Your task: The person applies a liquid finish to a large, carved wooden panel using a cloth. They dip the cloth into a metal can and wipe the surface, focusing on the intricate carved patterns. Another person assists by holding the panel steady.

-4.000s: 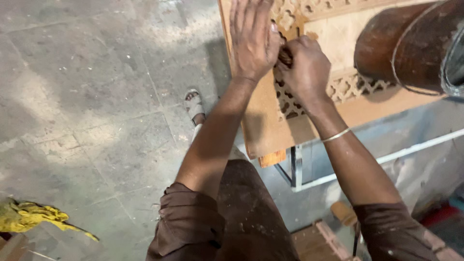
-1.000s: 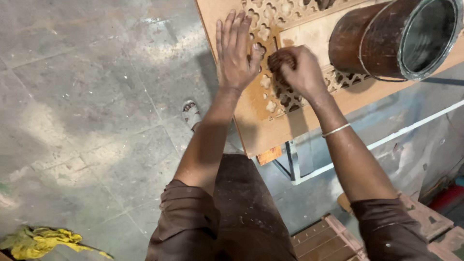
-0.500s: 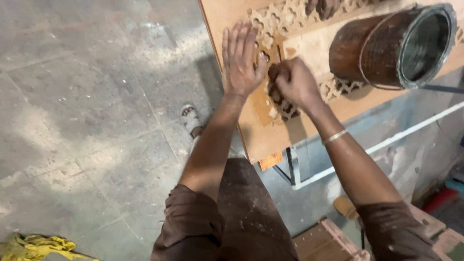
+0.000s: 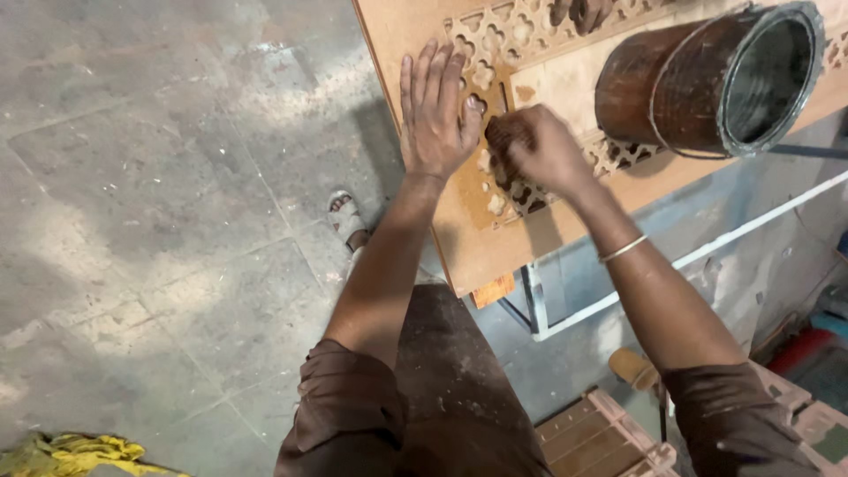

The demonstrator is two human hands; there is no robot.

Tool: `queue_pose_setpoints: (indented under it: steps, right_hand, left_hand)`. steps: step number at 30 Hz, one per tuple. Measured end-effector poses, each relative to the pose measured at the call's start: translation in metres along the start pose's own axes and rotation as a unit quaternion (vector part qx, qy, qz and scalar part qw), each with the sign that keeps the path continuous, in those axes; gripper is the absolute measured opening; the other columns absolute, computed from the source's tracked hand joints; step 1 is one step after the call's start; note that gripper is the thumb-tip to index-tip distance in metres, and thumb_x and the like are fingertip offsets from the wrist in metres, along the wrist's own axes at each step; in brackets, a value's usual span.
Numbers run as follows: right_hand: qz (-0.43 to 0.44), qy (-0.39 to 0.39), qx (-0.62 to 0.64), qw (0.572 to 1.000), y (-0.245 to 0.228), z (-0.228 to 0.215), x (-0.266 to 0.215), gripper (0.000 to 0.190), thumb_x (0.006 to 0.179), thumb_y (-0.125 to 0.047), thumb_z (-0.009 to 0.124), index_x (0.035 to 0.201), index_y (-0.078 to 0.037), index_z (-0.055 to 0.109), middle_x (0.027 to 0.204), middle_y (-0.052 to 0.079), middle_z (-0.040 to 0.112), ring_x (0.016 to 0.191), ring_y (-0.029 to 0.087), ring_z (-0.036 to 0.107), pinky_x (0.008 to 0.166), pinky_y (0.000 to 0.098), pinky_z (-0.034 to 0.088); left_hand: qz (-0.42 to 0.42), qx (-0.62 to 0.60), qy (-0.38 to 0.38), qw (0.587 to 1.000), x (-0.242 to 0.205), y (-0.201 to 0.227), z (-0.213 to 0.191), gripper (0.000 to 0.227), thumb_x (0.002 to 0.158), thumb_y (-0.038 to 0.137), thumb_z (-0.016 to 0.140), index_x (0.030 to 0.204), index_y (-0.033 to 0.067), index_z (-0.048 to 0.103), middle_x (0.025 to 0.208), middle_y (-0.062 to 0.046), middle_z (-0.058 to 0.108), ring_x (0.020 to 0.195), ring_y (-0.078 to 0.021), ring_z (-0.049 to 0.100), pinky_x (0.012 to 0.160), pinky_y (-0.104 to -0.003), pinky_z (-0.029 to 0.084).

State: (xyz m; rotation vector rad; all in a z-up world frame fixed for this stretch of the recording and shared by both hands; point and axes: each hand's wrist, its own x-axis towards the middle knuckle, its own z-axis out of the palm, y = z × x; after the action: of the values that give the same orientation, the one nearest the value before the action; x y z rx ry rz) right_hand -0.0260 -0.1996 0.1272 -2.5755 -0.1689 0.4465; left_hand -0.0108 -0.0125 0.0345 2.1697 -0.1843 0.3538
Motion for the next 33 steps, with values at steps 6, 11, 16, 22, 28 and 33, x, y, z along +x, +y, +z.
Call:
queue_pose_setpoints:
  steps: [6, 11, 16, 22, 28, 33]
  right_hand:
    - [0.008, 0.002, 0.093, 0.996, -0.011, 0.007, 0.021, 0.035, 0.095, -0.011, 0.065, 0.128, 0.001, 0.066, 0.115, 0.021, 0.07, 0.107, 0.035, 0.07, 0.099, 0.0394, 0.055]
    - [0.042, -0.01, -0.069, 0.997, -0.029, 0.019, 0.033, 0.029, 0.093, -0.014, 0.071, 0.12, -0.003, 0.072, 0.11, 0.023, 0.064, 0.099, 0.039, 0.067, 0.092, 0.0445, 0.054]
    - [-0.021, 0.036, -0.065, 0.997, -0.031, 0.017, 0.027, 0.027, 0.093, -0.011, 0.072, 0.118, -0.001, 0.069, 0.116, 0.022, 0.065, 0.105, 0.039, 0.065, 0.096, 0.0455, 0.053]
    - [0.021, 0.061, -0.075, 0.995, -0.042, 0.017, 0.031, 0.024, 0.094, -0.014, 0.075, 0.114, -0.003, 0.069, 0.113, 0.021, 0.066, 0.106, 0.04, 0.064, 0.095, 0.0464, 0.053]
    - [0.046, 0.045, -0.039, 0.997, -0.05, 0.017, 0.03, 0.018, 0.095, -0.015, 0.07, 0.111, -0.006, 0.072, 0.11, 0.018, 0.072, 0.102, 0.036, 0.068, 0.093, 0.0437, 0.054]
    - [0.01, 0.012, -0.06, 0.998, -0.039, 0.008, 0.04, 0.02, 0.091, -0.016, 0.072, 0.109, -0.007, 0.074, 0.109, 0.017, 0.073, 0.101, 0.036, 0.069, 0.092, 0.0457, 0.054]
  left_hand:
    - [-0.006, -0.008, 0.018, 1.0, -0.001, -0.006, 0.007, 0.054, 0.107, 0.034, 0.028, 0.145, 0.0031, 0.052, 0.153, -0.017, 0.052, 0.152, -0.0334, 0.039, 0.134, -0.055, 0.018]
    - [-0.008, -0.027, 0.026, 0.999, 0.003, -0.01, 0.007, 0.055, 0.104, 0.033, 0.033, 0.147, 0.0025, 0.05, 0.153, -0.018, 0.051, 0.153, -0.0348, 0.038, 0.134, -0.055, 0.016]
    - [-0.022, -0.031, 0.018, 0.999, -0.001, -0.006, 0.005, 0.054, 0.1, 0.028, 0.039, 0.147, 0.0027, 0.049, 0.153, -0.017, 0.051, 0.154, -0.0347, 0.037, 0.135, -0.057, 0.015]
    - [-0.021, -0.046, 0.026, 0.998, -0.004, -0.004, 0.0, 0.056, 0.098, 0.025, 0.04, 0.148, 0.0006, 0.046, 0.153, -0.017, 0.051, 0.154, -0.0353, 0.036, 0.134, -0.058, 0.015]
    - [-0.018, -0.042, 0.021, 0.999, -0.006, -0.004, 0.001, 0.056, 0.099, 0.027, 0.041, 0.148, -0.0001, 0.046, 0.153, -0.018, 0.05, 0.154, -0.0356, 0.036, 0.133, -0.058, 0.016]
    - [0.0, -0.026, 0.026, 0.999, -0.002, -0.007, 0.003, 0.053, 0.104, 0.028, 0.038, 0.148, -0.0003, 0.046, 0.153, -0.017, 0.051, 0.154, -0.0354, 0.036, 0.133, -0.059, 0.016]
